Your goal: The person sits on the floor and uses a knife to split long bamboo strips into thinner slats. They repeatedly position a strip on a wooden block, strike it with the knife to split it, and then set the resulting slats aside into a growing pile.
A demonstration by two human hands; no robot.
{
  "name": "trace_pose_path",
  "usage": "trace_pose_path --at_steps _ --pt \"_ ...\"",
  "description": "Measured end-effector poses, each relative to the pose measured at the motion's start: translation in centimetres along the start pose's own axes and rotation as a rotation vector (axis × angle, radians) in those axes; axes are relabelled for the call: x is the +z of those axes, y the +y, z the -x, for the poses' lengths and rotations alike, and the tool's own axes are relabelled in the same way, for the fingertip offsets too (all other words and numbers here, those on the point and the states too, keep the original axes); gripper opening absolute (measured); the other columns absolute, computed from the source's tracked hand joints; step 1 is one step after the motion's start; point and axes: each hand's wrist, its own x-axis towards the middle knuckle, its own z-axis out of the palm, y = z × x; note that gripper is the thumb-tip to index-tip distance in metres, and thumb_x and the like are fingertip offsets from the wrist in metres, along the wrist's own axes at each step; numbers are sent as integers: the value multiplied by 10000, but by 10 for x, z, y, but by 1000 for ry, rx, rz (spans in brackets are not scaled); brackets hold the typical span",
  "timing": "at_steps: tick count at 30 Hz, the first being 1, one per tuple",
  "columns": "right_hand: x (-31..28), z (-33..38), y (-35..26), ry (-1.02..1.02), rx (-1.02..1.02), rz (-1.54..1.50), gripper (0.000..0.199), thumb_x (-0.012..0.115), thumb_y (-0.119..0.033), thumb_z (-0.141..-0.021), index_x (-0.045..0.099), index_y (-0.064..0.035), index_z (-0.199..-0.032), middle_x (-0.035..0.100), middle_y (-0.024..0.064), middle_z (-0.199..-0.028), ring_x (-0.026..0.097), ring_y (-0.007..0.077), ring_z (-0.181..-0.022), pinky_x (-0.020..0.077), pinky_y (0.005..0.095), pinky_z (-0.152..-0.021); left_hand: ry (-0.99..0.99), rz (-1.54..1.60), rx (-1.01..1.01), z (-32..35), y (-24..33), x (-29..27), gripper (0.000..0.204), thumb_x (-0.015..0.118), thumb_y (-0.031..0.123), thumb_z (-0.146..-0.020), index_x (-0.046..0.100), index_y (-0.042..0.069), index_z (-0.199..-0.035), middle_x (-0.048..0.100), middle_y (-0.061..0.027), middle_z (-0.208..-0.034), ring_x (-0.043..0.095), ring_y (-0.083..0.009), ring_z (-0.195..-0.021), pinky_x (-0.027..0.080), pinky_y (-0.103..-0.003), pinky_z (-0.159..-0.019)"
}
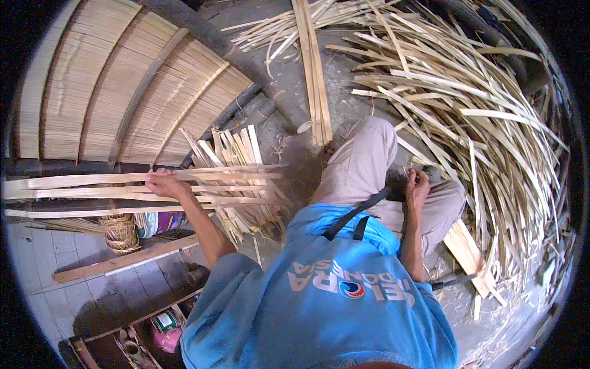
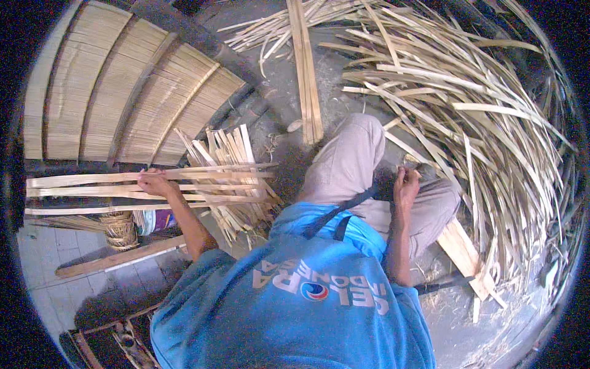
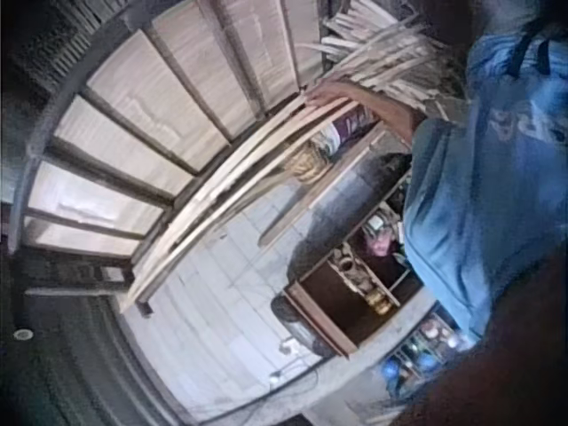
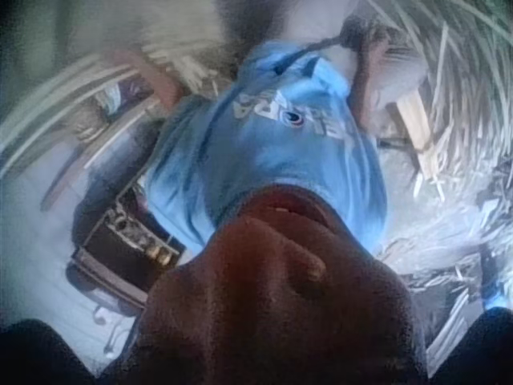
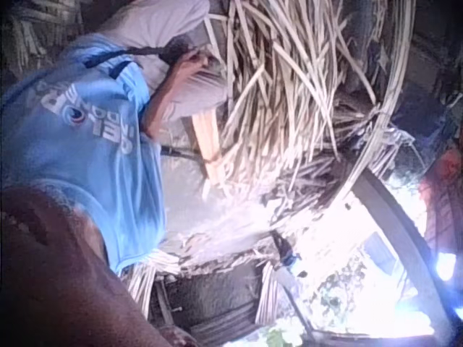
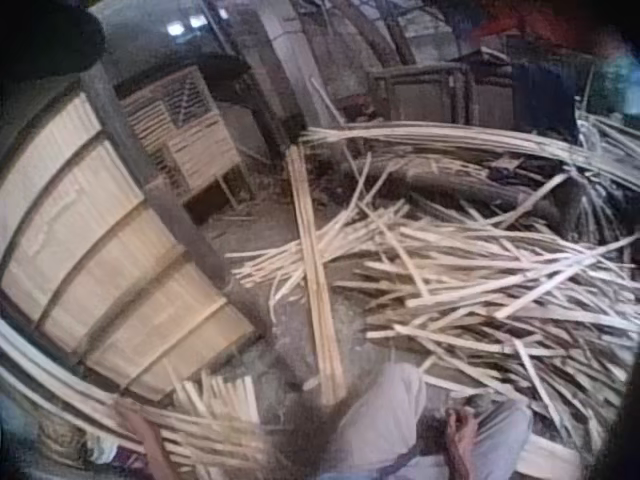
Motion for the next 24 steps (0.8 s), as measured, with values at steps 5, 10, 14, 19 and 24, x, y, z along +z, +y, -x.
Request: trace_pose_path --at_steps 5,10,14,19,24 --pt "11 -5 41 79 -55 -139 291 591 -236 -975 692 37 -984 709 161 -895 654 216 -807 506 341 -745 -115 -60 128 -42 -43 -1 291 467 305 -1049 511 71 -1215 642 -162 -975 637 -255 -753 567 -371 -645" --pt "16 5 28 -42 13 -44 332 595 -282 -960 709 27 -997 682 225 -895 655 340 -860 491 435 -787 -238 11 -76 -18 -1 -16 348 472 323 -1054 509 38 -1250 632 -160 -971 639 -267 -775 584 -389 -767" --pt "23 8 31 -74 30 -119 337 615 -299 -956 699 27 -962 659 217 -871 637 342 -846 487 430 -780 -224 -15 -15 -4 7 -18 358 474 363 -1048 506 53 -1226 604 -127 -918 604 -223 -783 548 -369 -686" --pt "28 14 18 88 -122 23 252 623 -225 -947 699 12 -906 667 178 -823 630 292 -770 502 397 -742 -56 -1061 1079 -23 -32 -30 565 357 359 -1054 361 -28 -1465 554 -139 -1108 541 -232 -937 436 -418 -945" --pt "15 5 -11 148 -9 -232 263 594 -216 -962 696 21 -1010 709 203 -958 691 282 -875 533 386 -792 -155 311 143 161 144 144 453 506 501 -1020 438 119 -787 295 36 -547 292 -80 -472 239 -247 -397"
